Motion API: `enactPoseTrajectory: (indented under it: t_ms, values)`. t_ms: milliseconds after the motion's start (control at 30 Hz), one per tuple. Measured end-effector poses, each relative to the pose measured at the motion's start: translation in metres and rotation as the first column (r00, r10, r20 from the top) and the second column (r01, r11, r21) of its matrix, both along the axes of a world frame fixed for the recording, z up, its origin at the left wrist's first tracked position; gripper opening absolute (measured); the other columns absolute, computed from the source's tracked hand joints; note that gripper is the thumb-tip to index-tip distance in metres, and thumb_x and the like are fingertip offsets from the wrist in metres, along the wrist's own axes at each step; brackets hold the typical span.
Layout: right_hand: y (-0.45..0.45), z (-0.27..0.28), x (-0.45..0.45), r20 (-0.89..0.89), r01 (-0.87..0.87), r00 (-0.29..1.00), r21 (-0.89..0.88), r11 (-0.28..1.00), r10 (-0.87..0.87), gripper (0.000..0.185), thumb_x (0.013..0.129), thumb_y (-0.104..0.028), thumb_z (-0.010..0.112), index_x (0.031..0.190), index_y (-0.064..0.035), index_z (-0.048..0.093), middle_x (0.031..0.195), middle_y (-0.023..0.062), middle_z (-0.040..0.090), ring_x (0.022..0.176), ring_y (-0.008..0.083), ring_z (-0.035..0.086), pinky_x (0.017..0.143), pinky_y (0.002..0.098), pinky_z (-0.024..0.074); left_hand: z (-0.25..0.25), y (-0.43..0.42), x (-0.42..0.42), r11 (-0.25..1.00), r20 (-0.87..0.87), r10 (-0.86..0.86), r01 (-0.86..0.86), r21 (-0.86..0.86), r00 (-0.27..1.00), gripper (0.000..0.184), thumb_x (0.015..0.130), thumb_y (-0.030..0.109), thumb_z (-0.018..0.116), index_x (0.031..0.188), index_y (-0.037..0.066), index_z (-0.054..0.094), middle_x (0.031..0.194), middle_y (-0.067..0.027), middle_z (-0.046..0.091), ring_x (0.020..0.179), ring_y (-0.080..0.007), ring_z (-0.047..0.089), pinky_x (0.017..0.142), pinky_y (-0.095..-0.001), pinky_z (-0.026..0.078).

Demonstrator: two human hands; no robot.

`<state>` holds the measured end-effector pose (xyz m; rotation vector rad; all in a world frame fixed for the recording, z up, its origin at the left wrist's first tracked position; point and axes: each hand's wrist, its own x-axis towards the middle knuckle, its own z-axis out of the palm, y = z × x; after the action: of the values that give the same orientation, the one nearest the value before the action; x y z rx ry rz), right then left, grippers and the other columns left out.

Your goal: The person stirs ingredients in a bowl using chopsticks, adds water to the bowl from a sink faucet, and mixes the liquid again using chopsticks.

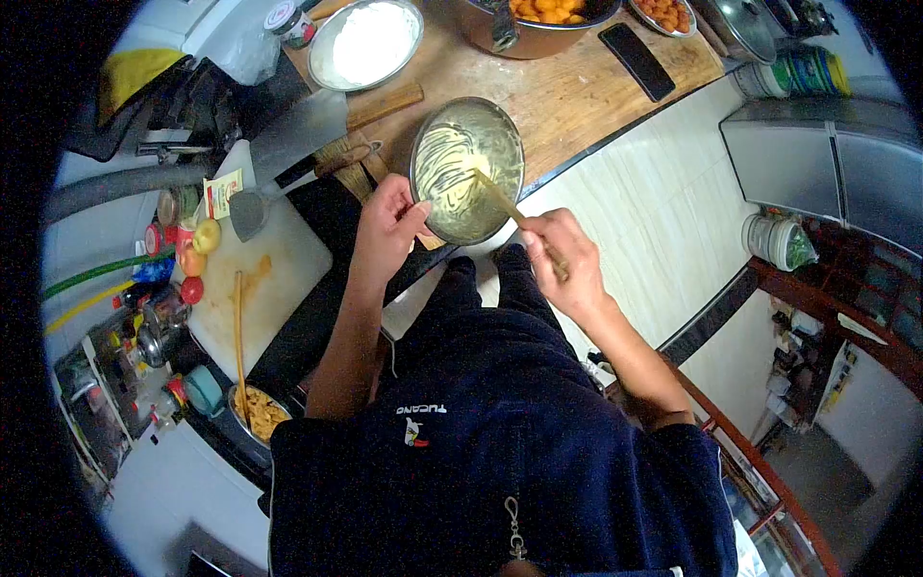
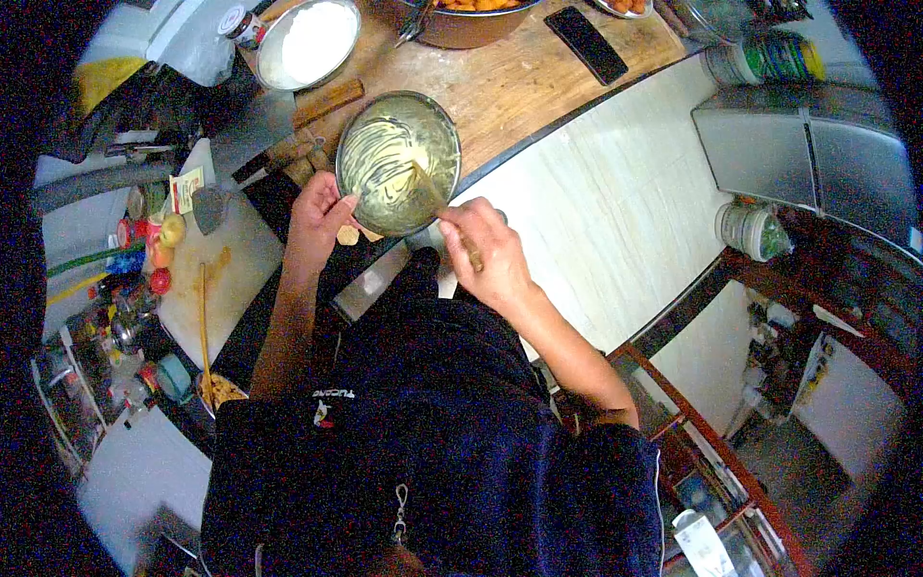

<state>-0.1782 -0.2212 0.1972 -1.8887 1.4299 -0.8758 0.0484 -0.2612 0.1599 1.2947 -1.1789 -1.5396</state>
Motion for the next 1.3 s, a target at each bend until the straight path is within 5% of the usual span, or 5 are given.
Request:
enactPoseTrajectory:
  t_ms: [467,567,733,967,1300]
  values:
    - [0.012,0.019,0.020,0.147,-0.136,0.977,-0.125,0.983,0.154,0.012,0.078,-0.006,0.057,0.090,-0.0025,0.056,0.078,0.0116,0.051,0.065,0.0269,0.055,0.056,0.0345,0.0473,-0.004,0.001,0.001,0.998,-0.032,0.050,-0.049,0.026,0.998,0.012,0.082,0.001,0.053,0.078,0.004,0.042,0.070,-0.0016,0.049,0.058,-0.0068,0.051,0.052,-0.0213,0.048]
    - [0.011,-0.004,0.002,-0.092,-0.116,0.989,-0.034,0.993,0.112,0.013,0.078,-0.006,0.058,0.091,-0.0021,0.057,0.081,0.0117,0.053,0.068,0.0268,0.056,0.056,0.0336,0.0480,-0.002,0.001,0.000,0.996,-0.031,0.078,-0.076,0.050,0.997,0.012,0.082,0.001,0.053,0.078,0.004,0.042,0.070,-0.0016,0.049,0.058,-0.0068,0.051,0.052,-0.0215,0.048]
    - [0.013,0.030,0.003,0.132,-0.167,0.979,0.068,0.984,0.157,0.009,0.081,-0.003,0.056,0.088,0.0016,0.059,0.078,0.0132,0.057,0.068,0.0246,0.056,0.061,0.0317,0.0457,-0.007,0.004,0.002,0.995,-0.073,0.083,-0.079,0.052,0.994,0.012,0.082,0.001,0.053,0.078,0.004,0.042,0.071,-0.0015,0.050,0.059,-0.0067,0.051,0.052,-0.0219,0.048]
    - [-0.011,0.014,-0.029,0.093,0.014,0.996,-0.010,1.000,-0.013,0.011,0.081,-0.006,0.056,0.087,0.0016,0.060,0.078,0.0128,0.058,0.071,0.0242,0.057,0.064,0.0306,0.0459,-0.001,0.003,0.007,1.000,-0.053,0.020,-0.019,0.025,0.998,0.009,0.082,0.001,0.052,0.081,0.005,0.044,0.073,-0.0013,0.052,0.063,-0.0076,0.053,0.053,-0.0218,0.048]
    - [-0.019,-0.012,-0.039,0.438,0.053,0.838,0.527,0.848,-0.325,0.024,0.091,-0.017,0.048,0.097,0.0038,0.057,0.085,0.0088,0.058,0.075,0.0181,0.061,0.068,0.0273,0.0494,0.012,-0.007,0.013,0.999,0.076,-0.029,0.028,0.022,0.997,0.011,0.081,0.001,0.053,0.078,0.005,0.043,0.068,0.0002,0.050,0.058,-0.0065,0.050,0.050,-0.0203,0.042]
